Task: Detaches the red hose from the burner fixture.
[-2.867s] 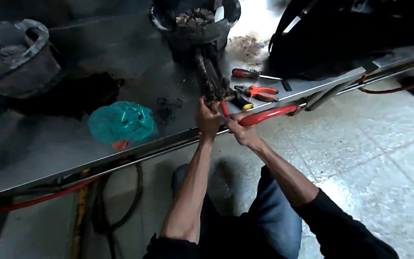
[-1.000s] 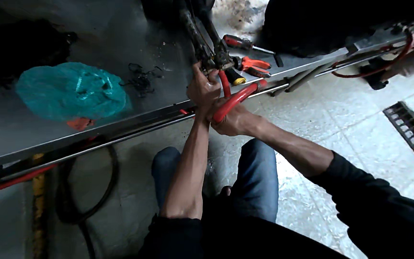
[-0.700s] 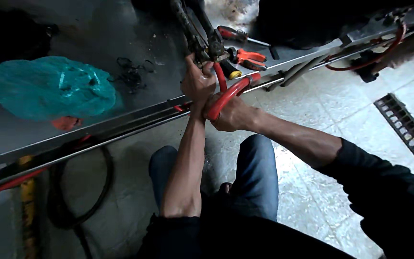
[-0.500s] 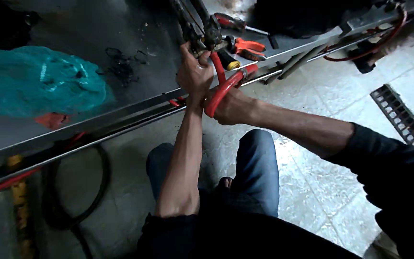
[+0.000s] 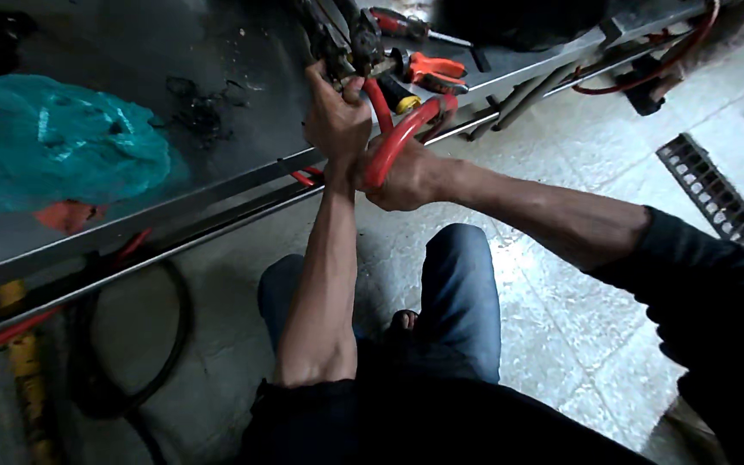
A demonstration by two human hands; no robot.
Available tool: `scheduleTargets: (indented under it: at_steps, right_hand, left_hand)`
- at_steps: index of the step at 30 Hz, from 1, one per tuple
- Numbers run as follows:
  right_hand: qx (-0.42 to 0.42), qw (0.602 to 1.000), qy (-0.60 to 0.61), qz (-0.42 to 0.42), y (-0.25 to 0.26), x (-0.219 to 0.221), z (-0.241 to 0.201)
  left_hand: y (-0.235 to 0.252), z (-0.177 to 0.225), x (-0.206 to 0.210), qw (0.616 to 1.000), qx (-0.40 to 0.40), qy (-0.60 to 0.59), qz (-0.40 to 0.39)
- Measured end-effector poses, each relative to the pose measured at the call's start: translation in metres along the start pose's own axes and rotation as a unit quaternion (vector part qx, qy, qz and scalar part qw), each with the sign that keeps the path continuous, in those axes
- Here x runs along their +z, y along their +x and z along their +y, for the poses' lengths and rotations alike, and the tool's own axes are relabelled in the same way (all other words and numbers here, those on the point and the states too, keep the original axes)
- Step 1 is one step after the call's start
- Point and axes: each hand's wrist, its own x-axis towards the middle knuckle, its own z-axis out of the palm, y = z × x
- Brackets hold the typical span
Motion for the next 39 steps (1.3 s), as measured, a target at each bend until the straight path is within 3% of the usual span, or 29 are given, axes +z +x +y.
scheduleTargets:
  at_steps: [4, 7, 9, 11, 14, 18, 20, 22, 24, 26, 27, 30, 32, 35, 39]
  right_hand:
    - [-0.003, 0.962, 0.214, 0.168, -0.008, -0.002, 0.005]
    - [-0.003, 0.941, 0.273, 0.201, -0.007, -0.001, 0.007]
    - [0.002, 0.972, 0.184, 0.147, -0.006, -0.003, 0.005]
    - [0.019, 0.997, 0.061, 0.036, -0.003, -0.004, 0.0]
    - [-0.006, 0.997, -0.082, 0.001, 0.001, 0.009, -0.002]
    - [0.019, 0.983, -0.143, -0.111, 0.003, 0.0, -0.009]
    - [0.022, 0.997, -0.059, -0.041, 0.001, -0.002, -0.005]
    - [0.036, 0.986, 0.122, 0.105, -0.004, -0.005, -0.003]
    - [0.027, 0.924, 0.312, 0.218, -0.006, -0.005, 0.001]
    - [0.008, 0.845, 0.463, 0.267, -0.008, -0.002, 0.0]
    - [0.008, 0.843, 0.47, 0.263, -0.009, -0.001, -0.001]
    - [0.031, 0.951, 0.258, 0.167, -0.012, 0.0, -0.006]
    - [0.009, 0.994, 0.08, 0.076, -0.003, 0.0, -0.003]
    - [-0.018, 0.996, -0.087, 0.028, -0.006, 0.015, -0.004]
    - [0.008, 0.995, -0.101, -0.005, -0.008, 0.006, -0.01]
  left_hand:
    - [0.0, 0.001, -0.001, 1.0, -0.014, -0.016, -0.022]
    - [0.001, -0.001, 0.002, 1.0, -0.007, -0.008, -0.007]
    - [0.001, 0.001, 0.001, 1.0, -0.009, -0.006, -0.007]
    - [0.0, 0.003, -0.002, 0.999, -0.021, -0.007, -0.029]
    - [0.003, -0.001, 0.002, 1.0, -0.006, -0.018, -0.015]
    - [0.004, 0.004, 0.0, 0.998, -0.038, 0.002, -0.04]
    - [0.002, 0.003, 0.002, 0.999, -0.026, 0.013, -0.016]
    - [0.0, 0.001, 0.004, 1.0, -0.015, 0.0, -0.002]
    - [0.003, 0.002, 0.0, 0.999, -0.023, -0.011, -0.029]
    - [0.004, 0.0, 0.001, 0.999, -0.021, -0.015, -0.03]
    - [0.003, -0.001, 0.0, 0.999, -0.023, -0.013, -0.029]
    - [-0.005, -0.003, 0.002, 1.0, -0.012, -0.014, -0.01]
    - [0.004, -0.002, 0.008, 0.999, 0.011, -0.018, 0.028]
    - [0.003, -0.001, 0.007, 1.0, 0.0, -0.014, 0.0]
    - [0.003, 0.001, 0.007, 1.0, 0.003, -0.002, -0.006]
